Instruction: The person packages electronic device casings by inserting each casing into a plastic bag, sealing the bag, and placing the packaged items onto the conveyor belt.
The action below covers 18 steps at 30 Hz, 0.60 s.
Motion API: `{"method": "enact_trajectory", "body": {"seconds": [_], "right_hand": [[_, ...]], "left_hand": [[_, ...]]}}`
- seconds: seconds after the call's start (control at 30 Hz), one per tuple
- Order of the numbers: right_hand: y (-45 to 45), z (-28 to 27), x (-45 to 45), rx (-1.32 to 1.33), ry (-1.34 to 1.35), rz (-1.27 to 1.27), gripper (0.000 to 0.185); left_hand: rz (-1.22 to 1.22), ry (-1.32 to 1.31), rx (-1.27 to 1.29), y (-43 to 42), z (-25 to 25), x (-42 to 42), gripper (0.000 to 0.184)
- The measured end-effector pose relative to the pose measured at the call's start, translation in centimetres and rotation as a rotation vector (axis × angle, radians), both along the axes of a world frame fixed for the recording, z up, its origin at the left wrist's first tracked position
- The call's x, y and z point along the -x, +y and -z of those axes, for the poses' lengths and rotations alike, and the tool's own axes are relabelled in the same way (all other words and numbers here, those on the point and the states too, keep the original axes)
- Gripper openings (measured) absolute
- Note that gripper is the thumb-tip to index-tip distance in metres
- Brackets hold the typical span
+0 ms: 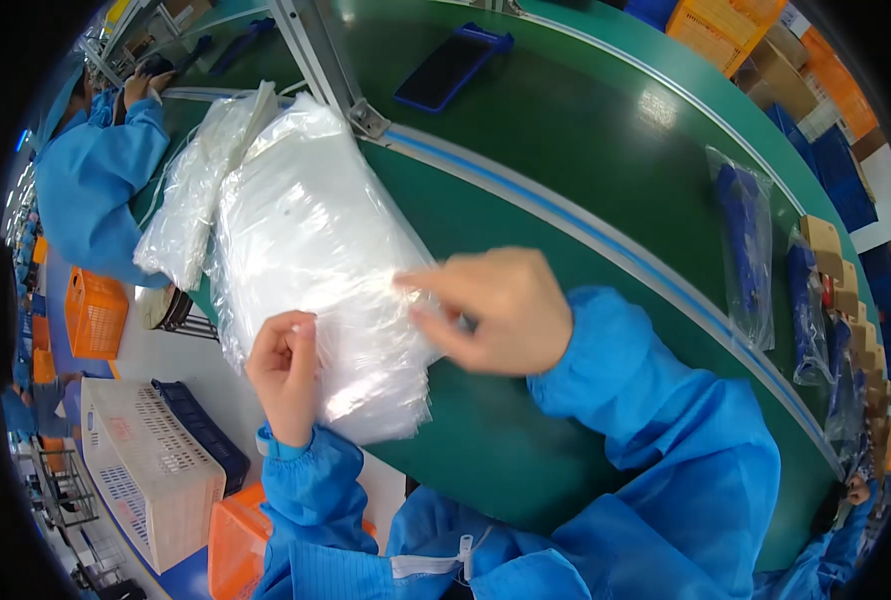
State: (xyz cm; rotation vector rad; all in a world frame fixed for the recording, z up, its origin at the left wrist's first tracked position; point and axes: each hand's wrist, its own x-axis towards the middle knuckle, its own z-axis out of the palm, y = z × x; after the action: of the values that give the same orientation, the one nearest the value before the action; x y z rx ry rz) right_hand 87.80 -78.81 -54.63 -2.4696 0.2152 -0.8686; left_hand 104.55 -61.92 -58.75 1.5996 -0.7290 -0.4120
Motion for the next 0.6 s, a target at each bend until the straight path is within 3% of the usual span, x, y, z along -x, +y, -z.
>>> {"method": "enact_trajectory", "body": {"seconds": [0.07, 0.13, 0.23, 0.37, 0.47, 0.57, 0.6], "right_hand": [[-2.9, 0.7, -1.8, -0.196, -0.082, 0.277, 0.009], [-8.2, 3.0, -3.6, -0.171, -0.103, 0.407, 0.011], [-14.6, 6.2, -6.9, -0.155, 0.238, 0.749, 0.038], [-19.0, 6.6, -11.9, -0.352, 0.379, 0.898, 0.062], [-20.0, 6.5, -14.6, -0.426, 0.419, 0.96, 0.062], [-20.3, 7.1, -15.5, -0.422, 0.284, 1.048, 0.077], [-20.5, 7.2, -15.4, -0.546, 0.157, 1.011, 0.074]], "left_hand": [[0.006, -0.011, -0.018, -0.2, -0.1, 0.5, 0.005], [0.017, -0.043, -0.04, -0.3, -0.1, 0.5, 0.005], [0.014, -0.017, -0.039, -0.2, 0.4, 0.0, 0.005], [0.009, -0.004, -0.039, -0.2, 0.3, 0.0, 0.005], [0.011, 0.003, -0.04, -0.2, 0.3, 0.0, 0.005], [0.026, -0.012, -0.043, -0.2, 0.5, -0.2, 0.006], [0.034, -0.019, -0.045, -0.1, 0.5, -0.2, 0.006]]}}
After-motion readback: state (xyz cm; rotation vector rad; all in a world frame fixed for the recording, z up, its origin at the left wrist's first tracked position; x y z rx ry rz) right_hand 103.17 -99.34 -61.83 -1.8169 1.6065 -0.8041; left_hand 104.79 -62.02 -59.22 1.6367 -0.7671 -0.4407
